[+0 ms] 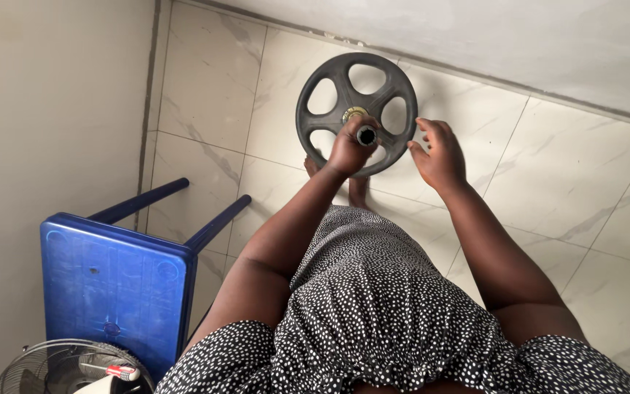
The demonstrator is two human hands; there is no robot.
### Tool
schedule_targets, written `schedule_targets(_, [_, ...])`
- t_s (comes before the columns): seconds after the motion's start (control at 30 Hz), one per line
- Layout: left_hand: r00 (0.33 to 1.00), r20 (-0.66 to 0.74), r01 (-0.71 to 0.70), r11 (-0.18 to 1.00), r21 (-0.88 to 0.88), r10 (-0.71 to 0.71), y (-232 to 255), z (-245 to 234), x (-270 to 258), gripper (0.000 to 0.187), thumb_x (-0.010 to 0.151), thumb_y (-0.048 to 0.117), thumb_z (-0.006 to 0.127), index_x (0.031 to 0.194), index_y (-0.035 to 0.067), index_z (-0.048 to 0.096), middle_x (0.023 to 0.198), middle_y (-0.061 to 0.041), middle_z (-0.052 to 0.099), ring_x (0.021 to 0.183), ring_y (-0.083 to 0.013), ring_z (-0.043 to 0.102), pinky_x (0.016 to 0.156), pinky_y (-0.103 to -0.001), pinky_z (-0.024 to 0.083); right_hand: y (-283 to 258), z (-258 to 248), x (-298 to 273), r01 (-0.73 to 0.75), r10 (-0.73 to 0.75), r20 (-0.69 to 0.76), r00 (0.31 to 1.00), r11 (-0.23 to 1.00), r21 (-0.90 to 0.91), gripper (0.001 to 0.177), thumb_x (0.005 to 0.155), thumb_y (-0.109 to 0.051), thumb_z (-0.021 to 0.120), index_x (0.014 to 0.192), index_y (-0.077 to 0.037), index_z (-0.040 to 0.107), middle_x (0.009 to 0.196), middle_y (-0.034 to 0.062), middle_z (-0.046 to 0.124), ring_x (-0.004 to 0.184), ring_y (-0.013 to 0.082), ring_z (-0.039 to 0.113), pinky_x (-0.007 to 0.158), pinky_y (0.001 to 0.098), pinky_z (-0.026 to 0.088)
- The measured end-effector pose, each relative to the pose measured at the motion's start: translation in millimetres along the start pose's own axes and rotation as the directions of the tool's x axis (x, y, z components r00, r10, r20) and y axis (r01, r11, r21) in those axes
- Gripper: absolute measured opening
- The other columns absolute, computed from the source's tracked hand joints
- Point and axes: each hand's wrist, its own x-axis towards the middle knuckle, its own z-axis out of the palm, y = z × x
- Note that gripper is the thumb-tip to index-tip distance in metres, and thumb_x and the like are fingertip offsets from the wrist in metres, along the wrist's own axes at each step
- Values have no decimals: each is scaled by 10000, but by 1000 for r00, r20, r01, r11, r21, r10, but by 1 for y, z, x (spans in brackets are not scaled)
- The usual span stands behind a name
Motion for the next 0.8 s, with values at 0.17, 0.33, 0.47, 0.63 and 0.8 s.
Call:
schedule_targets(0.17, [1000, -22, -10, 998, -69, 8, -16, -7, 3, 358, 811, -51, 771, 1087, 117, 618, 1077, -39, 657, 1029, -170, 672, 859, -300, 573, 42, 47, -4, -149, 168, 128, 977, 978, -145, 586, 872, -198, 825, 1383, -63, 570, 1217, 154, 617, 984, 295, 641, 850, 420, 541])
schedule_targets(0.33, [999, -31, 31, 998, -53, -32, -37, -12, 1, 356, 824, -56, 782, 1095, 114, 626, 1102, -53, 675, 1061, -183, 684, 903, -322, 579, 63, 88, -15, -283, 318, 334, 887, 947, -149, 572, 893, -252, 789, 1383, -65, 561, 1298, 169, 599, 1029, 293, 660, 910, 425, 529])
schedule_targets(0.47, [998, -60, -24, 999, -25, 23, -67, -8, 0, 403, 788, -26, 832, 1105, 112, 626, 1247, -81, 678, 1215, -236, 648, 1023, -355, 536, 60, 111, -16, -296, 286, 350, 892, 955, -25, 613, 886, -236, 771, 1416, -29, 541, 1349, 185, 592, 1114, 281, 663, 954, 405, 523])
schedule_targets(0.63, [988, -87, 126, 992, 6, -126, -112, -8, -7, 474, 740, 28, 882, 1144, 107, 648, 1330, -94, 647, 1309, -273, 590, 1086, -371, 483, 47, 121, -13, -320, 290, 342, 894, 947, 33, 559, 902, -225, 750, 1396, -39, 566, 1330, 166, 617, 1113, 263, 668, 966, 386, 526])
schedule_targets(0.8, [990, -71, 128, 989, 78, -122, -137, 1, 5, 495, 755, 74, 893, 1188, 98, 654, 1239, -87, 675, 1198, -251, 653, 1013, -353, 527, 41, 128, -4, -337, 299, 359, 884, 940, 49, 519, 909, -191, 737, 1387, -66, 579, 1308, 157, 629, 1086, 262, 683, 962, 380, 519])
